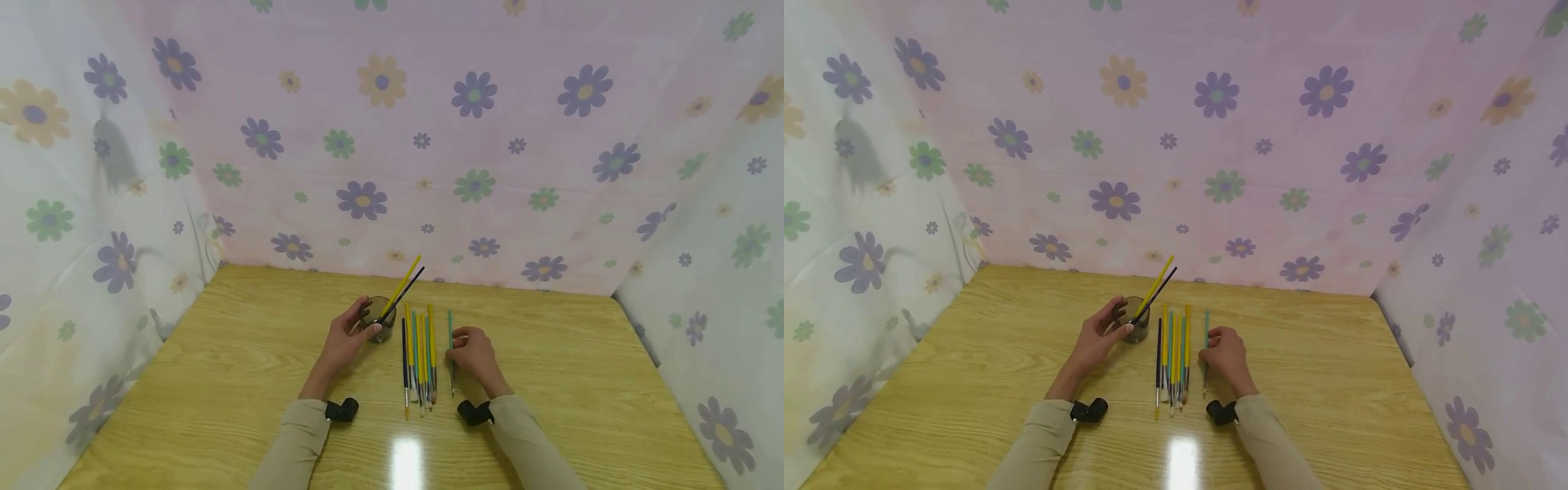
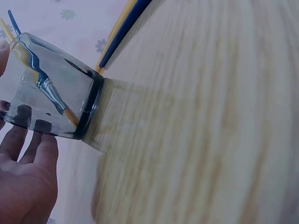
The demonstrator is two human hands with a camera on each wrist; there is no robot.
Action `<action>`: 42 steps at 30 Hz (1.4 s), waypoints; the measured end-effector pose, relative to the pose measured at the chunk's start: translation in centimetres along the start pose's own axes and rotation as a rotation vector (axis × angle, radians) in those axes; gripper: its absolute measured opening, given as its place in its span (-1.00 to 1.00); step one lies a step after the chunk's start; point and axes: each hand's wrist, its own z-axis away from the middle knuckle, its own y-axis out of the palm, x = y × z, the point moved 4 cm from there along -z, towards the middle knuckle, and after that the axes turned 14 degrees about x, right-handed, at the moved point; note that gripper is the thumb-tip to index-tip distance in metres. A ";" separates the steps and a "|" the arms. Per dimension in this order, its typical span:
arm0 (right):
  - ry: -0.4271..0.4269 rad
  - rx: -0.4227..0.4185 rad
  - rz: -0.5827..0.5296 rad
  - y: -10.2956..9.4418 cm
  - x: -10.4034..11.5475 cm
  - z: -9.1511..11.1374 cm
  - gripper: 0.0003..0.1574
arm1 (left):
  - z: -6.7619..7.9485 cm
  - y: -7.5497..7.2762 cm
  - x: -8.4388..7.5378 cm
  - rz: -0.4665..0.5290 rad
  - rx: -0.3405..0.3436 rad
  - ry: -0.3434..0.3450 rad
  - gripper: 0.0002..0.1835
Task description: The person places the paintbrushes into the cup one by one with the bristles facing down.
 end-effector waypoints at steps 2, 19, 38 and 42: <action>-0.002 0.011 -0.033 -0.1 -0.1 -0.1 -0.43 | 0.0 0.0 0.0 -0.003 0.002 0.002 -0.25; 0.003 0.061 -0.375 -0.7 -0.7 0.1 -0.38 | -0.1 -0.3 0.3 -0.019 0.002 0.001 -0.23; -0.247 -0.085 -0.846 0.7 0.4 -1.3 -0.32 | 0.1 0.1 0.2 -0.026 -0.008 -0.007 -0.24; -0.313 -0.144 -0.945 1.1 1.8 -1.6 -0.41 | 0.0 0.2 0.1 -0.030 -0.009 -0.002 -0.25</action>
